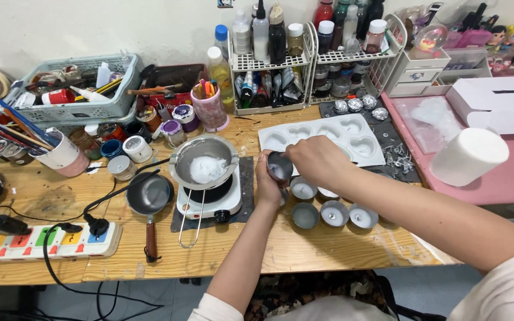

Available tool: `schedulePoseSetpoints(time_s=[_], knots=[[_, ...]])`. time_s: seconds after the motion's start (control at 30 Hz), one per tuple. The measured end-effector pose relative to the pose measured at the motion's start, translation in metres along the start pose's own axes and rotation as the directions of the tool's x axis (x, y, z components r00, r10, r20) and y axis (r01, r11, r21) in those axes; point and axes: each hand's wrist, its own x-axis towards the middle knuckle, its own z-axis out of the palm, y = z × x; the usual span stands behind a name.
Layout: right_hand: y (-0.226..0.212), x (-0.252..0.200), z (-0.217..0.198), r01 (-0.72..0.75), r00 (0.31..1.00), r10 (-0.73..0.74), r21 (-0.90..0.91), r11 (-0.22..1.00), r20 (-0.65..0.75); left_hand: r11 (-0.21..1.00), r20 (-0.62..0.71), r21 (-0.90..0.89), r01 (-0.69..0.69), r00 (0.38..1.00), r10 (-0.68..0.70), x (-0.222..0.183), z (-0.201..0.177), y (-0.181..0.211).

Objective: Cleaning and preparing small metal containers for candle making using a spoon.

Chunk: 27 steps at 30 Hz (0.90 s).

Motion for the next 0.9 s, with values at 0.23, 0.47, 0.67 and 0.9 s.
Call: schedulePoseSetpoints(time_s=[0.23, 0.47, 0.67, 0.9], knots=[[0.004, -0.017, -0.013, -0.111, 0.991, 0.111, 0.002, 0.994, 0.078, 1.0, 0.299, 0.017, 0.021, 0.954, -0.025, 0.001, 0.006, 0.003], [-0.011, -0.027, -0.002, -0.116, 0.988, 0.072, -0.349, 0.93, -0.138, 1.0, 0.315, 0.013, 0.005, 0.949, -0.009, 0.002, 0.003, 0.003], [-0.013, -0.029, 0.009, 0.031, 0.993, -0.096, -0.653, 0.757, -0.065, 0.996, 0.399, 0.091, -0.001, 0.916, -0.036, 0.007, -0.007, 0.001], [0.005, -0.03, 0.01, 0.24, 0.968, -0.248, -0.491, 0.837, 0.052, 0.935, 0.303, 0.317, 0.158, 0.918, -0.257, 0.001, -0.007, 0.008]])
